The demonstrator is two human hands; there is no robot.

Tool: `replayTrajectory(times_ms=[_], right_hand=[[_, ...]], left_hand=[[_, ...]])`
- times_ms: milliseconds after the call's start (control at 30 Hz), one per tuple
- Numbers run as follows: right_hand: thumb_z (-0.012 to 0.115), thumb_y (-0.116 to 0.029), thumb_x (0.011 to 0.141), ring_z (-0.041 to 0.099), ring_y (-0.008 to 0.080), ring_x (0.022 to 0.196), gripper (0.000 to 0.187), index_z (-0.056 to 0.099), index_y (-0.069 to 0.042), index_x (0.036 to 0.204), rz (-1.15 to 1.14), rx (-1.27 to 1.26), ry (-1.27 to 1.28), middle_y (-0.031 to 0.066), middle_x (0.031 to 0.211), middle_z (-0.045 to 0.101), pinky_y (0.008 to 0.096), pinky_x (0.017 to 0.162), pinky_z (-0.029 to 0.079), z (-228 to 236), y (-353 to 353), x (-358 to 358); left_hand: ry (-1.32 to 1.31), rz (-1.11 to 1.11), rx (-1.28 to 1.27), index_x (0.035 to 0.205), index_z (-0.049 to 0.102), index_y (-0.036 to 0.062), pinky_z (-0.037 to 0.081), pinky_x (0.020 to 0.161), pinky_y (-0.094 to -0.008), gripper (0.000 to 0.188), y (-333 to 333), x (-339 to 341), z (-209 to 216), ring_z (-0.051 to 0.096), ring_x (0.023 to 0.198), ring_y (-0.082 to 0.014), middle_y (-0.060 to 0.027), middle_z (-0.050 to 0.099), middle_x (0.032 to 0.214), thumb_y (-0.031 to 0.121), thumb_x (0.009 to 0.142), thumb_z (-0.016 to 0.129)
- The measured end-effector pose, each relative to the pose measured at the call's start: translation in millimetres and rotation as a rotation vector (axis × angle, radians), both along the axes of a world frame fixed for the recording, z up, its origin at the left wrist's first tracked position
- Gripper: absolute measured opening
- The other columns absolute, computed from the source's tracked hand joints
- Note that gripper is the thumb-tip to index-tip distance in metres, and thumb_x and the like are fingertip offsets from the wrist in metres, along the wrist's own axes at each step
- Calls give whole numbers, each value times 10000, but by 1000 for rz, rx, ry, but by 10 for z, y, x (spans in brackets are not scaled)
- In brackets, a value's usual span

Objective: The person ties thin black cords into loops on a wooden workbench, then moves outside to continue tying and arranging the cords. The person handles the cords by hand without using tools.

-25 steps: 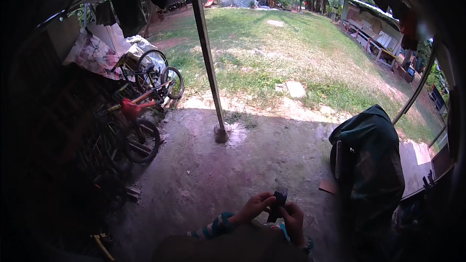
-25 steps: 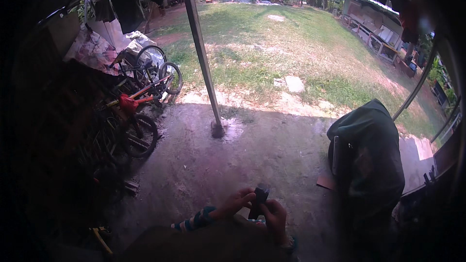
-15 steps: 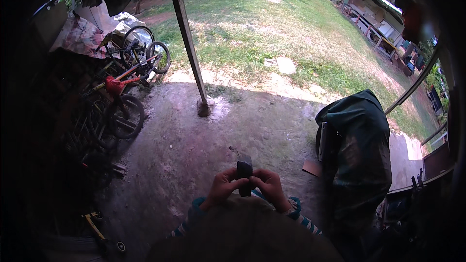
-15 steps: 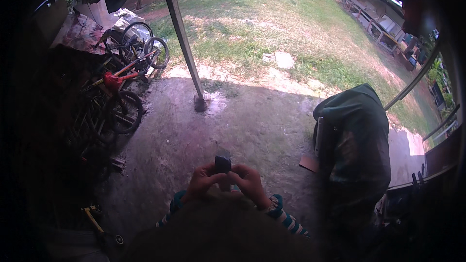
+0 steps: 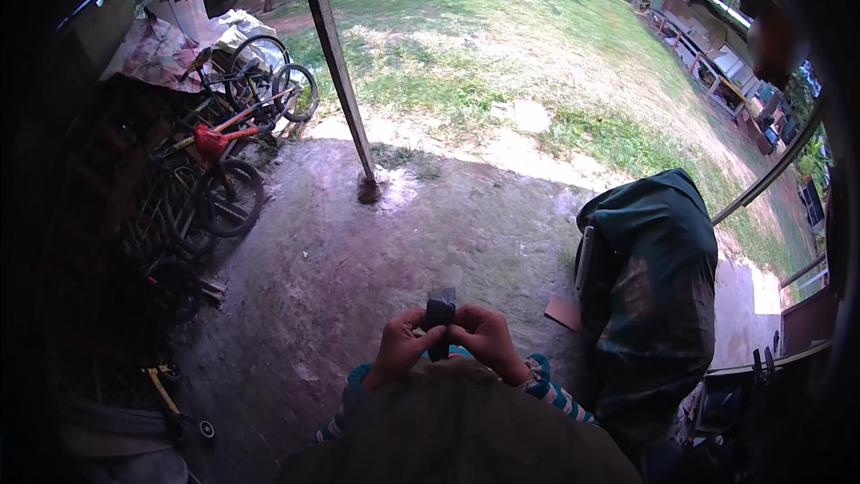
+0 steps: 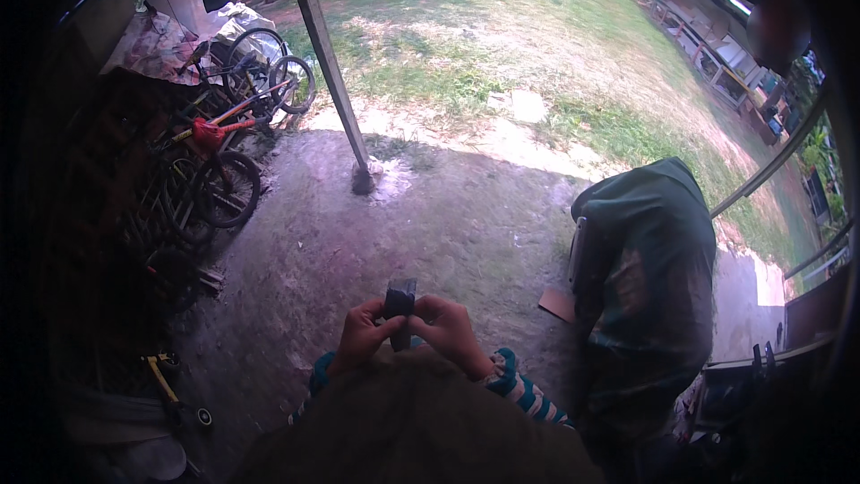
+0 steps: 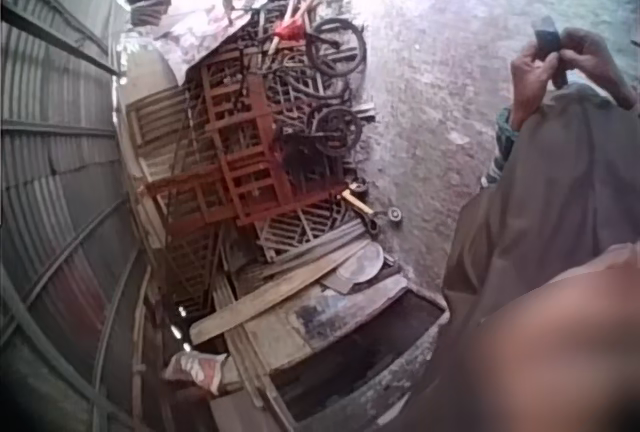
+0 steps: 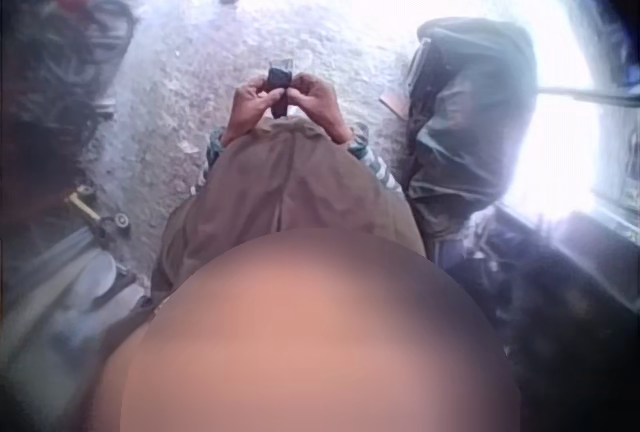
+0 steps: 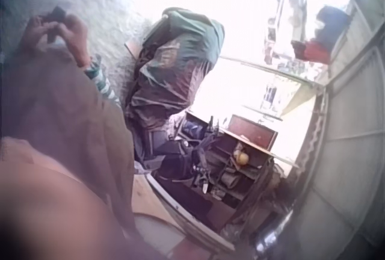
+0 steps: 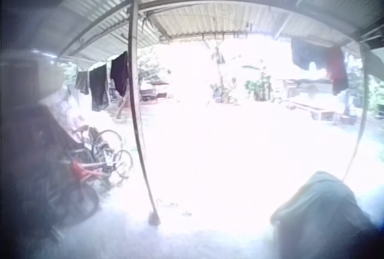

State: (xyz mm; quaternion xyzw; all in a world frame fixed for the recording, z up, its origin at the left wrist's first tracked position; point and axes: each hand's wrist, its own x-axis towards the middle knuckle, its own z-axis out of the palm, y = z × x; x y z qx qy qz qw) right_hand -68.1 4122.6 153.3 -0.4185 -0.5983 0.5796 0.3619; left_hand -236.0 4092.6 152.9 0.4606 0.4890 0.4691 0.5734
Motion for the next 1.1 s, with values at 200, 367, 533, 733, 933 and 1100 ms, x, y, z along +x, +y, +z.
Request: replayTrajectory(times_ms=[200, 367, 533, 733, 933, 1100], right_hand=[[634, -72, 770, 558, 61, 676, 121, 586, 36, 799, -38, 111, -6, 32, 710, 614, 224, 579, 464, -110, 7, -2], [658, -124, 712, 601, 170, 614, 164, 601, -10, 817, -92, 198, -82, 122, 695, 595, 285, 566, 470, 20, -12, -79], [668, -124, 703, 603, 184, 599, 158, 592, -13, 787, -117, 232, -184, 128, 678, 582, 288, 554, 468, 69, -64, -162], [671, -133, 711, 606, 182, 598, 156, 600, -14, 782, -157, 244, -103, 120, 668, 588, 291, 548, 469, 58, -123, -217], [685, -109, 714, 590, 99, 618, 155, 614, 11, 781, -185, 244, -157, 89, 670, 609, 250, 547, 468, 142, -189, -190], [679, -106, 710, 571, 105, 587, 150, 592, 7, 755, -267, 313, -150, 83, 650, 590, 262, 528, 459, 93, -234, -184]], left_hand=[[62, -10, 11, 992, 591, -17, 489, 653, -234, 211, -1, 36, 61, 579, 768, -81, -45, 624, 873, 58, 797, 618], [-2, -57, 40, 1014, 578, -14, 492, 655, -237, 217, 1, -23, 121, 576, 792, -89, -49, 608, 899, 56, 810, 600], [-35, -167, 8, 1045, 555, -12, 484, 676, -238, 226, 16, -151, 131, 569, 813, -99, -48, 586, 923, 53, 829, 570], [-19, -226, 66, 1060, 546, -7, 460, 746, -265, 254, 37, -245, -31, 555, 877, -125, -64, 586, 947, 110, 836, 557], [15, -245, 82, 1078, 534, -8, 454, 768, -281, 285, 31, -201, 1, 549, 895, -139, -74, 588, 961, 129, 829, 554], [-24, -296, 43, 1089, 525, -7, 454, 759, -275, 286, 50, -162, 32, 540, 899, -121, -66, 587, 955, 131, 839, 546]])
